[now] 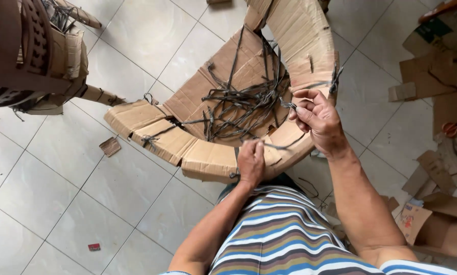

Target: Wrapping a wooden chair frame with protective cardboard strips and securing them with plastic ties

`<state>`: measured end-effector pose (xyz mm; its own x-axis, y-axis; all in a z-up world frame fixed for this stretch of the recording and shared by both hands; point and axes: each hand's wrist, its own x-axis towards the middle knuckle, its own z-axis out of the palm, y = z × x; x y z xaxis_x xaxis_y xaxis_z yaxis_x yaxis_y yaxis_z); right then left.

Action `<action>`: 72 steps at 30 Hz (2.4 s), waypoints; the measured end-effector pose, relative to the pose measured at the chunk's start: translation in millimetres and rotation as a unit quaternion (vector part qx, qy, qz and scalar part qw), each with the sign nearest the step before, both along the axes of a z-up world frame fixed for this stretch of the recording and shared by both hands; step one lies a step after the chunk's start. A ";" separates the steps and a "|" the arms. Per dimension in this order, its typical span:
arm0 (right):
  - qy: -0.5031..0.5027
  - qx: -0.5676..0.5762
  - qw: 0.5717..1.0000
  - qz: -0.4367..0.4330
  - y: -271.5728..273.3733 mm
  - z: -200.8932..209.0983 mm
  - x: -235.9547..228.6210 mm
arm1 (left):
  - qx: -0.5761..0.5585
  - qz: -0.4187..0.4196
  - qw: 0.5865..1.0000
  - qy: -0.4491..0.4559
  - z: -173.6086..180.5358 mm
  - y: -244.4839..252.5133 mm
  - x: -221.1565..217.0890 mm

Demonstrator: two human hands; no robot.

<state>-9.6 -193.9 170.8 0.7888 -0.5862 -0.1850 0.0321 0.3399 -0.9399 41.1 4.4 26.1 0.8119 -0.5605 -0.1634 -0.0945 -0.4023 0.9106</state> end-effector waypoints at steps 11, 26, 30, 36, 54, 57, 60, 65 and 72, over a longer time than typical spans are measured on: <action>0.078 -0.047 0.992 0.082 75.4 -4.7 -40.3 | -0.212 0.020 0.890 0.403 98.6 -11.9 19.5; 0.268 -0.126 0.952 0.078 65.5 11.0 -114.9 | -0.226 0.191 0.884 0.361 80.9 21.7 88.2; 0.402 -0.114 0.907 0.052 57.1 -16.1 -163.2 | -0.278 0.187 0.851 0.403 77.8 31.7 102.3; 0.479 -0.050 0.876 0.016 57.8 -33.8 -219.3 | -0.265 0.146 0.872 0.384 85.2 28.5 87.7; 0.218 -0.035 0.968 -0.120 162.6 -68.7 -143.9 | -0.039 -0.040 0.914 0.401 59.3 4.1 -18.1; 0.231 -0.039 0.962 -0.141 162.6 -56.5 -151.3 | -0.035 -0.081 0.922 0.376 79.6 -6.4 -8.2; 0.214 0.055 0.958 -0.183 160.6 -50.0 -159.6 | -0.034 -0.112 0.924 0.363 86.5 -15.5 -9.3; 0.208 0.128 0.934 -0.260 148.5 -89.8 -193.2 | 0.024 -0.115 0.968 0.224 28.9 -34.9 20.4; 0.292 0.167 0.878 -0.341 134.6 -151.6 -247.1 | 0.281 -0.331 0.880 0.195 -42.9 -50.8 44.9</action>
<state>-256.8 -59.3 19.1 -0.0122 -0.7216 -0.6922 -0.1191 0.6884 -0.7155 86.0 -46.4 -16.8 0.1588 -0.6321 -0.7584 -0.2025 -0.7727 0.6016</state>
